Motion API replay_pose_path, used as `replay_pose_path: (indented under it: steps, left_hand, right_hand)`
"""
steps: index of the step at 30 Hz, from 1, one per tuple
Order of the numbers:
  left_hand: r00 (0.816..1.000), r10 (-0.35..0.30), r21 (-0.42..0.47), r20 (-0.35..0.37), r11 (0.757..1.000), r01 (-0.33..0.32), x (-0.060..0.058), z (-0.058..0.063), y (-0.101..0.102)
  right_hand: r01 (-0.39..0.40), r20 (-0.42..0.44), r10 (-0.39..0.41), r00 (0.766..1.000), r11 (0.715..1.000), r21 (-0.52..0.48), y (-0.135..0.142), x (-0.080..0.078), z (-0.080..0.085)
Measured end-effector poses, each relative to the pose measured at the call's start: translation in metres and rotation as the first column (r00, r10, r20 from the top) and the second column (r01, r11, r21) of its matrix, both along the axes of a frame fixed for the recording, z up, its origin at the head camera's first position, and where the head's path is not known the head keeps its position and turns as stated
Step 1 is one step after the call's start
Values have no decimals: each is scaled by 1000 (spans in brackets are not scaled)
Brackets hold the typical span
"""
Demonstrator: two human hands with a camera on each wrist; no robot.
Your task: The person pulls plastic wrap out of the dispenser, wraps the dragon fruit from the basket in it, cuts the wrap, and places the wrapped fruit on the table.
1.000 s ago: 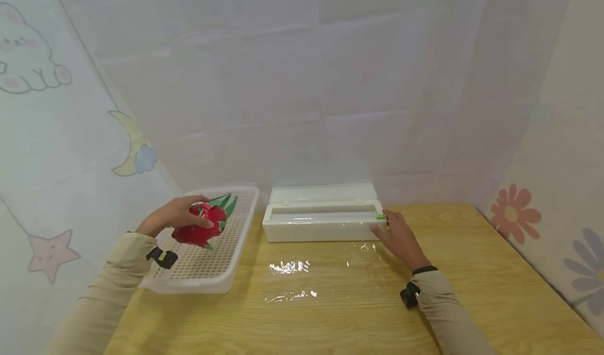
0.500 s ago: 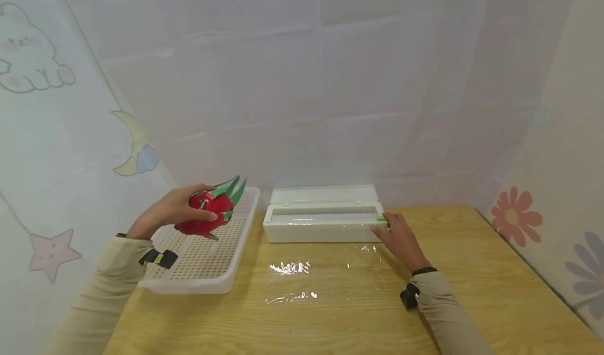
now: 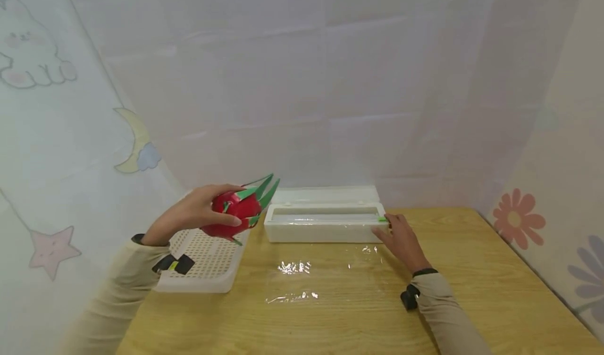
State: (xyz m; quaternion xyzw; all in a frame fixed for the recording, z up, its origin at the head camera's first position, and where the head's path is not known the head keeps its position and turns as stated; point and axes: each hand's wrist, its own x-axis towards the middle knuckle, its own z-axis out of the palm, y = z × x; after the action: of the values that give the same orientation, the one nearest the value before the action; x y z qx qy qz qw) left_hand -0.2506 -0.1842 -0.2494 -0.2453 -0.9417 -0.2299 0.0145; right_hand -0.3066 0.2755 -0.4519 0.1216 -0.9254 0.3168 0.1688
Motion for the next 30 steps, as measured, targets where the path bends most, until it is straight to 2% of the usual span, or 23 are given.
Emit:
replay_pose_path:
  steps: [11, 17, 26, 30]
  left_hand:
    - [993, -117, -31, -8, 993, 117, 6, -7, 30]
    - [988, -150, -53, -18, 987, 149, 8, -11, 42]
    - [974, -221, -84, -38, 972, 217, 12, -22, 58]
    - [969, -246, -82, -19, 966, 244, 12, -26, 62]
  right_hand:
    - [-17, 2, 17, 1000, 1000, -3, 2, 2, 1]
    - [-12, -23, 12, 1000, 1000, -5, 3, 0, -1]
    - [-10, 5, 10, 1000, 1000, -9, 4, 1, 0]
    - [-11, 10, 11, 1000, 1000, -11, 4, 0, -1]
